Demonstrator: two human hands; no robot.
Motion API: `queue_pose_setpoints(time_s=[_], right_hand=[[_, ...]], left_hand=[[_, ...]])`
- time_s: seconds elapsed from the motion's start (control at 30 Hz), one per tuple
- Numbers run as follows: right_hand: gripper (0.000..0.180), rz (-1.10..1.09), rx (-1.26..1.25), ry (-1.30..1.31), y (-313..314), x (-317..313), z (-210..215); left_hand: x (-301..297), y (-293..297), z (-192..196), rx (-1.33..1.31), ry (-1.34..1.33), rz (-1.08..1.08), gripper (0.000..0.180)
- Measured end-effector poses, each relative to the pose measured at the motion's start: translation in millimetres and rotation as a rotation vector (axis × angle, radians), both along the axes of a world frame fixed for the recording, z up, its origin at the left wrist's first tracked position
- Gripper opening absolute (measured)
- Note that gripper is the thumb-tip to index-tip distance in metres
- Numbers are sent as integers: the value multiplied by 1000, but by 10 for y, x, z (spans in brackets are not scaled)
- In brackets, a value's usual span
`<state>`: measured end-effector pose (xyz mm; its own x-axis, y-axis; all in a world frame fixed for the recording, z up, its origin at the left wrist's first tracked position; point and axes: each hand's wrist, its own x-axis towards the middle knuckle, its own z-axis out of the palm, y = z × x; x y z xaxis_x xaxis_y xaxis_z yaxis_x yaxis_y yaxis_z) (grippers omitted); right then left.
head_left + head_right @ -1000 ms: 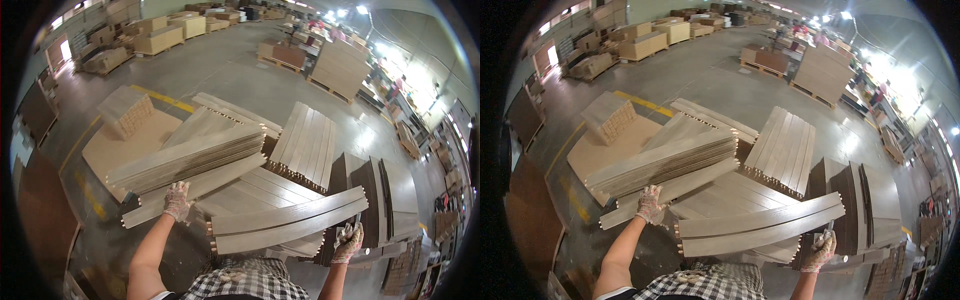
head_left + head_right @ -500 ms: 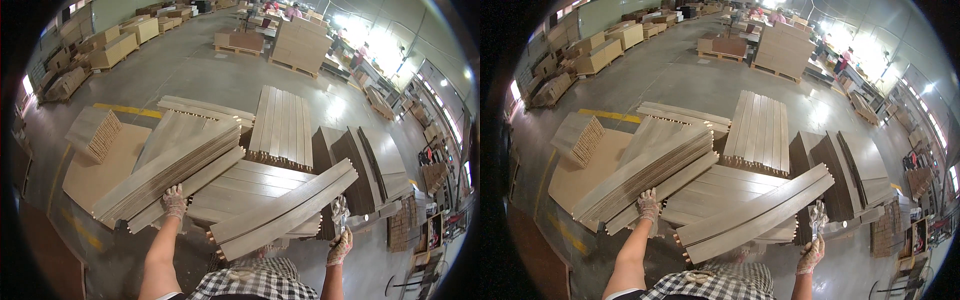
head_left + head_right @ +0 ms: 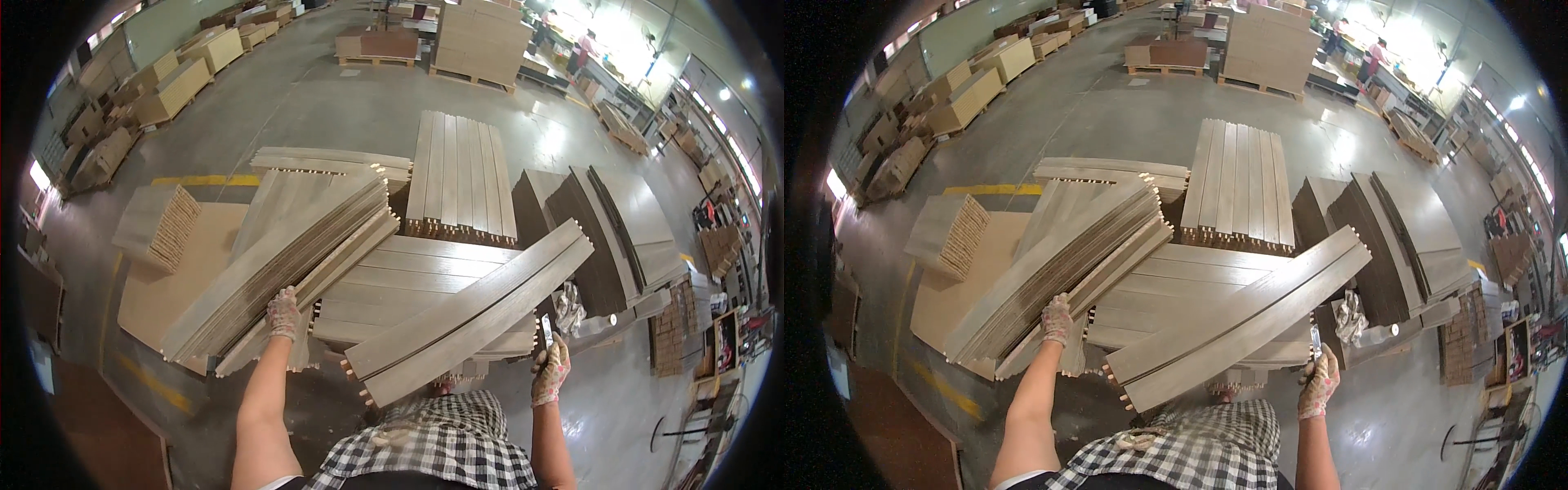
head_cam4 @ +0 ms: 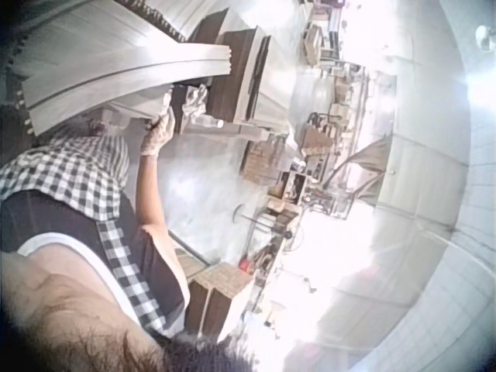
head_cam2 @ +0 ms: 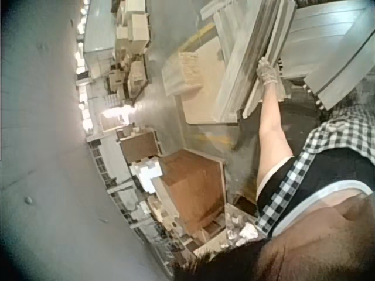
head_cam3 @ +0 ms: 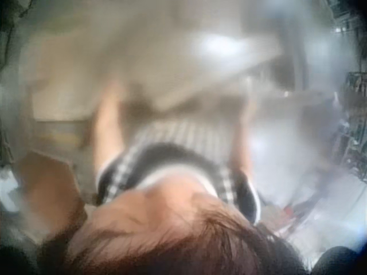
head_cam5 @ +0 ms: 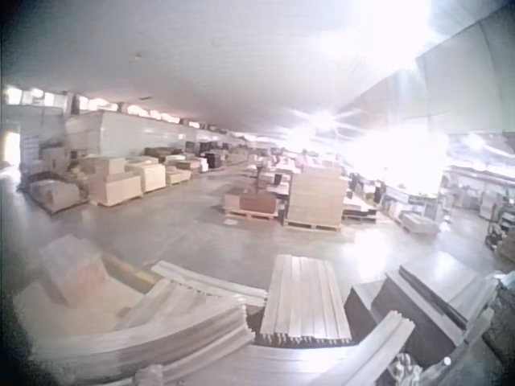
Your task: The person uses a small scraper tool to clean the joints and edges of individual wooden boards, handling each one from a stack and returning it after processing.
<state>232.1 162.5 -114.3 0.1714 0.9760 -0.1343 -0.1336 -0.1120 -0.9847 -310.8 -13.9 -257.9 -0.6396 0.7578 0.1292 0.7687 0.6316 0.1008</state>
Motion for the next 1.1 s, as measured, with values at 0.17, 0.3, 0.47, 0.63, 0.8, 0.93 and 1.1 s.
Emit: queue_pose_setpoints(time_s=[0.17, 0.3, 0.47, 0.63, 0.8, 0.93, 1.1], right_hand=[[30, -16, -58, 33, -65, -11, -59], [29, -48, -66, -7, -97, 43, -107], [29, -8, -84, 3, -128, 62, -189], [29, 26, -83, -34, -144, 59, -210], [32, 55, -63, -43, -162, -68, -170], [32, 43, -89, -29, -193, -52, -98], [30, 149, -82, -40, -39, -40, 11]], left_hand=[[-78, -17, 57, 40, -108, -160, 50], [14, 63, 176, -79, -140, -159, 58], [175, 25, -31, -26, 380, -118, 67], [272, 193, -59, -15, 240, -44, 96], [102, 125, -273, -281, 181, -12, 91], [149, 167, -230, -220, 118, 26, 75], [182, 116, 102, 77, 20, -48, 50]])
